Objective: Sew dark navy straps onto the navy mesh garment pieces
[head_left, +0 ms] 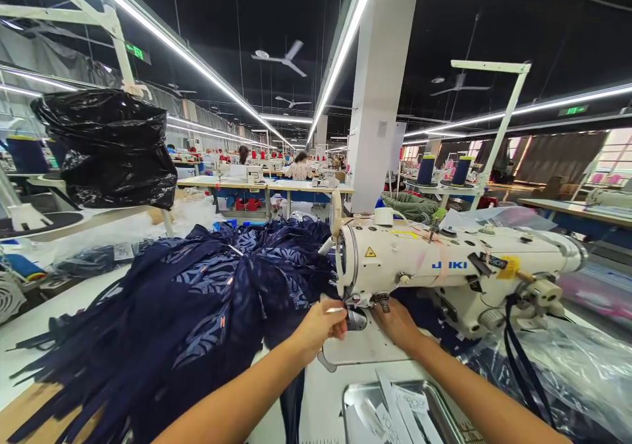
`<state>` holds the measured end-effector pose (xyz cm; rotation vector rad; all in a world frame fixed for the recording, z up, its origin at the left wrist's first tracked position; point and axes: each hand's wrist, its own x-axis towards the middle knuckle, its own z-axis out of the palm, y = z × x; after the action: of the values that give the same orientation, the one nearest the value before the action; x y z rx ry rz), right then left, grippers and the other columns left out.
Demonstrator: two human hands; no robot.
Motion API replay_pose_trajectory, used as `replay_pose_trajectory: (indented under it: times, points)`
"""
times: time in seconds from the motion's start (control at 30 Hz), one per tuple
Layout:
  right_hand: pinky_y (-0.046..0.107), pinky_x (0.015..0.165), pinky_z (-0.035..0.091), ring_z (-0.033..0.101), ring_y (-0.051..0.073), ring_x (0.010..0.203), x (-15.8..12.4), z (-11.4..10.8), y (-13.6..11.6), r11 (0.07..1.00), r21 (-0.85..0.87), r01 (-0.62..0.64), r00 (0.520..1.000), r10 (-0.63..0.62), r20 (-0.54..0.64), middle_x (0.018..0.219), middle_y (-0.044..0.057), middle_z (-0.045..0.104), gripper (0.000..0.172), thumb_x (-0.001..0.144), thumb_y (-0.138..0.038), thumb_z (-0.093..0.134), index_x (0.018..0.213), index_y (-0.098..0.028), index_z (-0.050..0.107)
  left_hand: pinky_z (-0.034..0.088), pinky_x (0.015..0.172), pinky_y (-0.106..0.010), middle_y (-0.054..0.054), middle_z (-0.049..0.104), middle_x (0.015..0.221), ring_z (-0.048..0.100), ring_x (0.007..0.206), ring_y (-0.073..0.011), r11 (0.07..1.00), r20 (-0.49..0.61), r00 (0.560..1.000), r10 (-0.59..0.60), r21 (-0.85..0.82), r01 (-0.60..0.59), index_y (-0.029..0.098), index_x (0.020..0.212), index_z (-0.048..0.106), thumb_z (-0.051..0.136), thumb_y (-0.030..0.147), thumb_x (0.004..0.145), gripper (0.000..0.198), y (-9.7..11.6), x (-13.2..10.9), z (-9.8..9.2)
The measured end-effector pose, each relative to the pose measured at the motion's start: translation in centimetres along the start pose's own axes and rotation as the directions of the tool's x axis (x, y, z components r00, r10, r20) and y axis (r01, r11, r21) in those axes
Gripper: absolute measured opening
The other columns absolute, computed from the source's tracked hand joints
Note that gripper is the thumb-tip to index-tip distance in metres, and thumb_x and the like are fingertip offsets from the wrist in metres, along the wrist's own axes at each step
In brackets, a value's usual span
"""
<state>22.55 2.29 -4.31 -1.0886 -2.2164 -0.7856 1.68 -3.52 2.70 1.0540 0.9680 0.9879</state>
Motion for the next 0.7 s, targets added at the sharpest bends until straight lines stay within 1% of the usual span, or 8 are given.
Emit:
replay_pose_trajectory:
  times: [0.07,0.13,0.23,0.37,0.47,0.53,0.63,0.7]
  points:
    - [0.026,0.062,0.043,0.056,0.017,0.07,0.0,0.0,0.0,1.0,0.007,0.002,1.0,-0.002,0.005,0.073,0.006,0.062,0.021,0.085,-0.011,0.039,0.076,-0.017,0.058,0.026,0.043,-0.02,0.007,0.043,0.041,0.034,0.037,-0.0048,0.989,-0.012,0.996,0.085,0.124,-0.083,0.011,0.071,0.058,0.063,0.026,0.063,0.018,0.2,-0.1,-0.5]
    - [0.028,0.063,0.044,0.056,0.018,0.071,-0.1,0.1,0.0,1.0,0.013,-0.005,1.0,0.005,0.005,0.074,0.007,0.062,0.021,0.085,-0.011,0.04,0.077,-0.017,0.058,0.022,0.041,-0.021,0.008,0.038,0.038,0.03,0.036,-0.0048,0.963,-0.025,0.99,0.141,0.234,-0.132,0.013,0.062,0.058,0.061,0.027,0.063,0.014,0.5,-0.2,-1.0]
    - [0.029,0.064,0.044,0.057,0.02,0.073,-0.2,0.4,0.0,0.999,0.024,-0.023,1.0,0.023,0.006,0.074,0.008,0.061,0.021,0.085,-0.011,0.039,0.078,-0.016,0.058,0.023,0.043,-0.021,0.008,0.04,0.041,0.033,0.04,-0.0062,0.928,-0.077,0.973,0.218,0.327,-0.182,0.014,0.065,0.059,0.06,0.024,0.061,0.011,0.8,-0.1,-1.3]
    - [0.031,0.068,0.044,0.057,0.02,0.077,-0.4,0.7,0.0,0.999,0.037,-0.037,0.999,0.037,0.016,0.079,0.008,0.062,0.021,0.084,-0.01,0.038,0.08,-0.016,0.058,0.026,0.048,-0.021,0.009,0.041,0.048,0.036,0.047,-0.0072,0.888,-0.156,0.928,0.339,0.379,-0.261,0.014,0.072,0.06,0.063,0.017,0.054,0.019,0.4,0.8,-0.4]
    - [0.032,0.069,0.044,0.056,0.02,0.078,-0.4,0.8,0.1,0.999,0.032,-0.044,0.999,0.043,0.027,0.079,0.008,0.062,0.02,0.084,-0.009,0.04,0.079,-0.016,0.058,0.026,0.05,-0.022,0.007,0.043,0.05,0.037,0.049,-0.0078,0.887,-0.226,0.91,0.347,0.395,-0.24,0.014,0.065,0.059,0.063,0.018,0.054,0.012,0.0,1.6,0.4]
    - [0.031,0.067,0.044,0.056,0.02,0.076,-0.3,0.8,0.1,0.999,0.026,-0.046,0.998,0.045,0.032,0.078,0.008,0.062,0.02,0.084,-0.01,0.041,0.077,-0.016,0.058,0.027,0.051,-0.022,0.006,0.044,0.05,0.039,0.05,-0.0085,0.894,-0.244,0.909,0.339,0.384,-0.231,0.015,0.058,0.056,0.061,0.021,0.056,0.008,-0.1,1.7,0.6]
    - [0.031,0.065,0.044,0.055,0.02,0.074,-0.3,0.9,0.1,0.999,0.02,-0.051,0.998,0.05,0.035,0.075,0.008,0.061,0.021,0.084,-0.01,0.04,0.073,-0.016,0.058,0.026,0.049,-0.022,0.005,0.048,0.05,0.039,0.047,-0.0083,0.908,-0.223,0.922,0.316,0.353,-0.226,0.016,0.054,0.051,0.06,0.025,0.057,0.013,0.3,0.9,0.4]
    - [0.03,0.065,0.044,0.055,0.02,0.074,-0.2,1.0,0.1,0.998,0.022,-0.058,0.998,0.057,0.035,0.074,0.008,0.061,0.021,0.084,-0.01,0.041,0.071,-0.016,0.057,0.027,0.049,-0.022,0.003,0.055,0.055,0.041,0.046,-0.0077,0.937,-0.169,0.949,0.267,0.276,-0.215,0.016,0.055,0.048,0.059,0.027,0.056,0.015,0.8,0.0,0.2]
